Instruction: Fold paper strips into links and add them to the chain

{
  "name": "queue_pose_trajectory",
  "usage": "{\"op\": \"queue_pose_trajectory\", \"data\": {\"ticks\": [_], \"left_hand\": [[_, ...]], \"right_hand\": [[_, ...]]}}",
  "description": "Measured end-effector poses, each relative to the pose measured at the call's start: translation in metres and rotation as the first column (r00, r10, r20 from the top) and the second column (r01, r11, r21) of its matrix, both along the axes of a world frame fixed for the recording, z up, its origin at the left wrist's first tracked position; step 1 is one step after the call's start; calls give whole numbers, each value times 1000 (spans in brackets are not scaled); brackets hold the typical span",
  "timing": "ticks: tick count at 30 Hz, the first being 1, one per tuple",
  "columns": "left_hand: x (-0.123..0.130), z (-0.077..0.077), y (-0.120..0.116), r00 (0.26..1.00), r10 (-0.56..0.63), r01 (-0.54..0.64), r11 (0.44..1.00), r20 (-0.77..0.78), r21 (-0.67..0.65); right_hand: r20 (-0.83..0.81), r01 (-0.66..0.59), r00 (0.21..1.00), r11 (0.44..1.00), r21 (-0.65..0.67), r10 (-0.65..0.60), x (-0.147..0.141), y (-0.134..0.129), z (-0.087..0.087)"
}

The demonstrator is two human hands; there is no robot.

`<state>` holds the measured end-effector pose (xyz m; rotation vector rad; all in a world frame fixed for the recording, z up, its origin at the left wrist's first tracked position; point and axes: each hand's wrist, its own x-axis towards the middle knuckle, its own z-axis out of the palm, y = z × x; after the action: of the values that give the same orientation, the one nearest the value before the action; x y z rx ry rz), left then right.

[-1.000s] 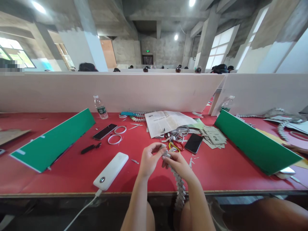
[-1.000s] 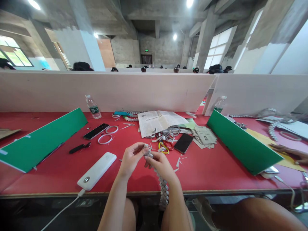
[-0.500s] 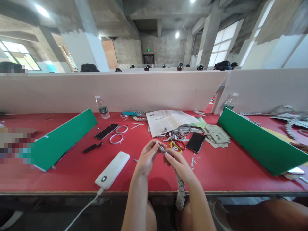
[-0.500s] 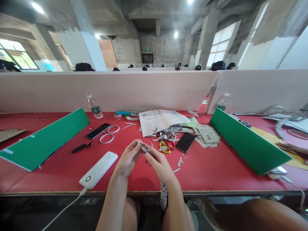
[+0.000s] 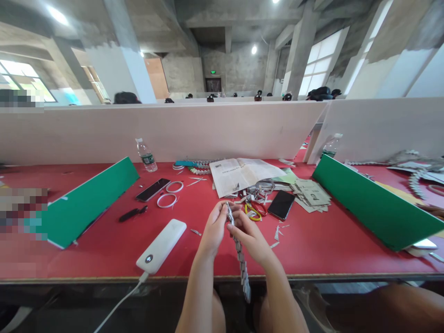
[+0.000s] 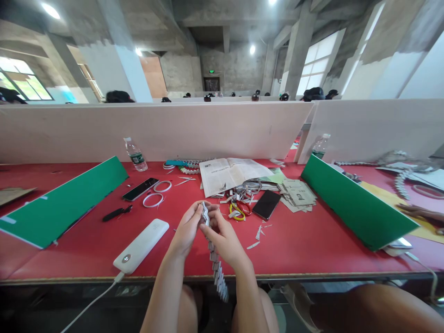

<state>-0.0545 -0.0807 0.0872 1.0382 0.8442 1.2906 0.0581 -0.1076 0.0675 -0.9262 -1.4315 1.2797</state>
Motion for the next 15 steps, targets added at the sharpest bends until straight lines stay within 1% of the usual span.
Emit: {"op": "queue_pose_trajectory", "data": {"ticks": [5, 9, 12, 15], "left_hand": [[-8, 0, 2, 991, -33, 42, 997, -127, 68], [-13, -5, 5, 987, -2, 9, 999, -159, 44], [-12, -8, 5, 986, 33, -30, 999, -165, 19], [-9, -8, 5, 981, 69, -64, 997, -180, 32]], "right_hand": [[14, -10, 1000, 1000, -3, 10, 0, 0, -1], [43, -43, 998, 999, -19, 44, 1, -1, -1], [53, -46, 997, 998, -50, 48, -1, -2, -1], [52, -56, 997, 996, -65, 59, -2, -2, -1]]}}
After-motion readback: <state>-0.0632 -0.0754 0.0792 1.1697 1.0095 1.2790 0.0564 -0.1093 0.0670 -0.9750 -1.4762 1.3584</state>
